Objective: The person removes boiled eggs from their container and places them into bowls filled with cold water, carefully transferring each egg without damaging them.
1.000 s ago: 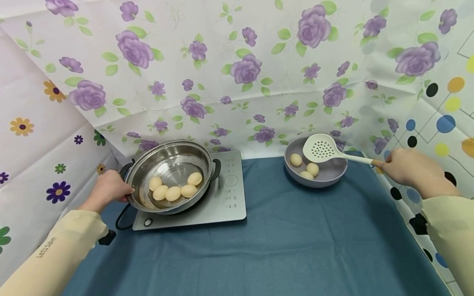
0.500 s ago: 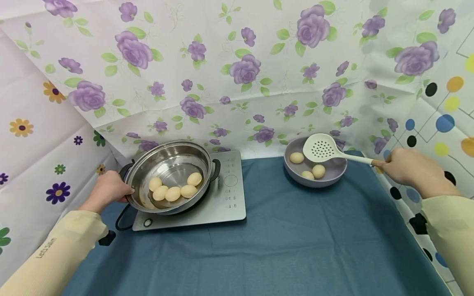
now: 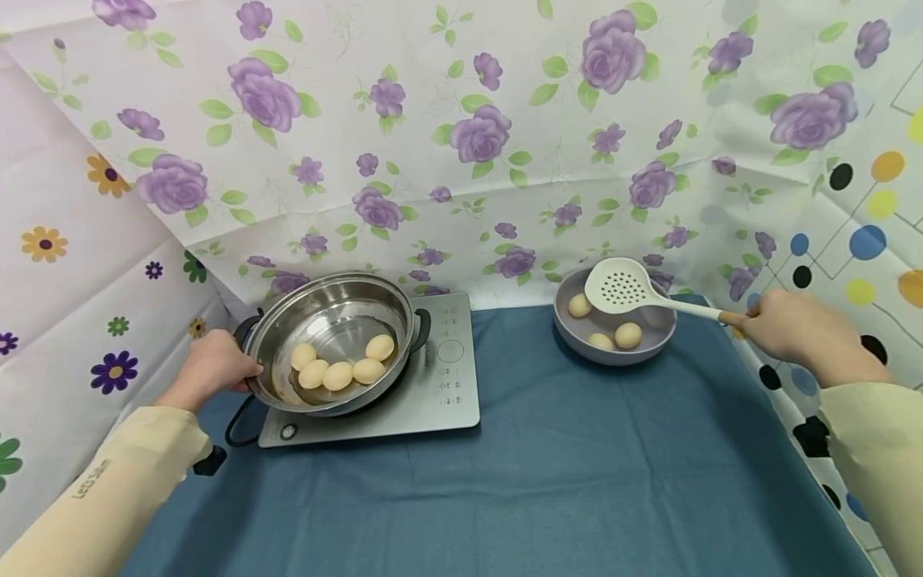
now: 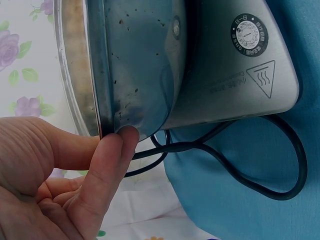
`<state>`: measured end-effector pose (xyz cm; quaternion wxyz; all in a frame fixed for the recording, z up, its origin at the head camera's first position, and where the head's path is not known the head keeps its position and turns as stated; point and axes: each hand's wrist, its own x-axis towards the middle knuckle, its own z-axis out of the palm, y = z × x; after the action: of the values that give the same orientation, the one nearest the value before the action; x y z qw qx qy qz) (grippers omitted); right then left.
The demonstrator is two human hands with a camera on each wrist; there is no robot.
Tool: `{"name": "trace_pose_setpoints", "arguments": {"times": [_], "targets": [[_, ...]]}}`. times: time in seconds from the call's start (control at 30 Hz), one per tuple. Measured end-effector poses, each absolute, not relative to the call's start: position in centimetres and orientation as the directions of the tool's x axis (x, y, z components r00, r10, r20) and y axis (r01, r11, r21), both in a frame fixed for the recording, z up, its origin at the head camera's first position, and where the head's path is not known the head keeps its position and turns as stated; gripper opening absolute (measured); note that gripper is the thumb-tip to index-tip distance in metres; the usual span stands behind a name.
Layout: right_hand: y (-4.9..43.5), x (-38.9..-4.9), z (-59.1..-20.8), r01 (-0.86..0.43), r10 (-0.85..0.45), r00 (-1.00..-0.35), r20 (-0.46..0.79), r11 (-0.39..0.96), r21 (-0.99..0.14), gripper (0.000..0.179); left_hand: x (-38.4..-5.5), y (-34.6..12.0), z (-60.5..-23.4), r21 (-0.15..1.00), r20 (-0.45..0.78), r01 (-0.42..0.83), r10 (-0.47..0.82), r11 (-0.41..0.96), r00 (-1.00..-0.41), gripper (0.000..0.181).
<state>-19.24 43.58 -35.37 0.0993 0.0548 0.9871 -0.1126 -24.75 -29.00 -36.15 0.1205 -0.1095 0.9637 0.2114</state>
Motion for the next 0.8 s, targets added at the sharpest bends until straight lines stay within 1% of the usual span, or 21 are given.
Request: {"name": "trace_pose_setpoints", "arguments": {"times": [0.1, 0.4, 0.47, 0.57, 0.63, 0.67, 0.8], "targets": [[43.3, -19.4, -35.2, 0.135, 0.090, -0.973, -0.211, 0.968, -0.211, 0.067, -24.8, -29.1, -36.2, 0.382, -0.276, -0.259, -0.158, 0.887, -0.948, 0.020], [41.1, -20.0, -34.1, 0.080, 0.017, -0.975, -0.222, 0.958, -0.274, 0.066, -24.9, -29.2, -36.3, 0.382, -0.270, -0.254, -0.156, 0.888, -0.950, 0.020], [40.6, -20.1, -33.8, 0.064, -0.003, -0.975, -0.221, 0.953, -0.295, 0.062, -24.9, -29.2, -36.3, 0.379, -0.272, -0.257, -0.159, 0.889, -0.949, 0.020], [39.9, -20.2, -33.3, 0.020, -0.050, -0.976, -0.211, 0.948, -0.319, 0.049, -25.0, -29.2, -36.3, 0.379, -0.274, -0.259, -0.160, 0.888, -0.948, 0.021], [39.4, -20.4, -33.1, 0.005, -0.070, -0.975, -0.211, 0.942, -0.335, 0.046, -25.0, -29.2, -36.4, 0.379, -0.273, -0.258, -0.159, 0.889, -0.949, 0.021], [39.1, -20.5, -33.0, -0.004, -0.078, -0.975, -0.206, 0.942, -0.337, 0.046, -25.0, -29.3, -36.4, 0.379, -0.272, -0.256, -0.157, 0.889, -0.949, 0.021], [37.5, -20.7, -32.6, 0.007, -0.059, -0.980, -0.192, 0.945, -0.328, 0.059, -25.0, -29.4, -36.4, 0.381, -0.263, -0.243, -0.148, 0.892, -0.953, 0.021]]}}
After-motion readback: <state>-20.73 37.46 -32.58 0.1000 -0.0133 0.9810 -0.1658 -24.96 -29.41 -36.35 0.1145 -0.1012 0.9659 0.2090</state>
